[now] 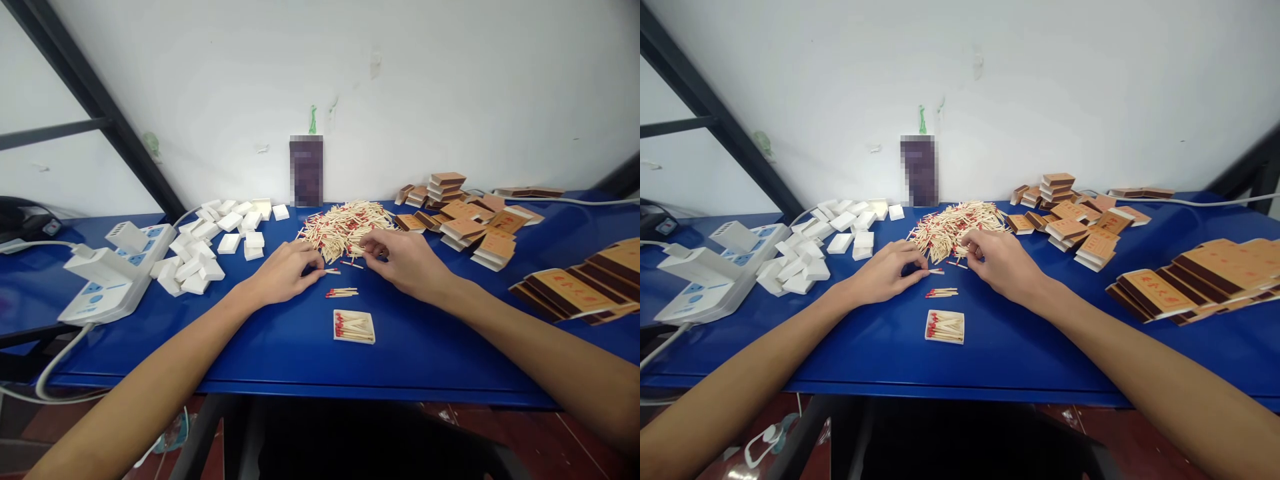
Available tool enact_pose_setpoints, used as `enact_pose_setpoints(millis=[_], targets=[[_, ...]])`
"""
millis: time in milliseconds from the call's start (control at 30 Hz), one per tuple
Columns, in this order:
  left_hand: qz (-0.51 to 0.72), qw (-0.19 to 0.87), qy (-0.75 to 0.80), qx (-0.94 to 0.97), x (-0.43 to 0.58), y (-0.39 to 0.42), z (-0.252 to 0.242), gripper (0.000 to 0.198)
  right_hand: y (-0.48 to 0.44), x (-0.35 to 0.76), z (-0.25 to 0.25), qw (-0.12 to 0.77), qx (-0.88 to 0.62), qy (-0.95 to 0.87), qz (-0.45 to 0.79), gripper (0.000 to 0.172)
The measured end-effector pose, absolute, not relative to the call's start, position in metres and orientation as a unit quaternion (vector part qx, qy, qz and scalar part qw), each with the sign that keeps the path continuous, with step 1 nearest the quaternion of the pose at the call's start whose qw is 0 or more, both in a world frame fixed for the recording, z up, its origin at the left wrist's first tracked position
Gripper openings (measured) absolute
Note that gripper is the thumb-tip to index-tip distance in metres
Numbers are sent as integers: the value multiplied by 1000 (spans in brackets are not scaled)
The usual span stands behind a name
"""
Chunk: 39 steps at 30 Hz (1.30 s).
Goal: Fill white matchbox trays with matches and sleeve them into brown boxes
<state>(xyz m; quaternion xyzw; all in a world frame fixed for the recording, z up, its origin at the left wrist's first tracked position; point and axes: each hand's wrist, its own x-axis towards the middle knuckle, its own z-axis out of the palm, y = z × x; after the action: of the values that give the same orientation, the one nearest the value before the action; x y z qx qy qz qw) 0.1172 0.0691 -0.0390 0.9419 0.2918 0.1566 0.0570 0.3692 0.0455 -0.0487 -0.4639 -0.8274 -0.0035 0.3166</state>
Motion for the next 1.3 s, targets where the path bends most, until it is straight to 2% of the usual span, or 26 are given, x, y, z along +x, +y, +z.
enact_pose_setpoints(millis=[400,567,767,1033,1300], targets=[[130,36,315,939,114,64,-29,17,38,361,-42,358,-416,-836,-22,10],[125,23,321,939,113,65,-30,12,41,364,-45,342,-422,-840,-8,7],[128,38,315,940,112,67,-32,8,34,358,-46,334,-363,-870,25,12],[152,58,302,939,114,69,-35,13,32,355,-49,286,-353,-887,85,9],[177,67,311,931,116,71,-39,16,32,355,-49,273,-339,-896,82,9]])
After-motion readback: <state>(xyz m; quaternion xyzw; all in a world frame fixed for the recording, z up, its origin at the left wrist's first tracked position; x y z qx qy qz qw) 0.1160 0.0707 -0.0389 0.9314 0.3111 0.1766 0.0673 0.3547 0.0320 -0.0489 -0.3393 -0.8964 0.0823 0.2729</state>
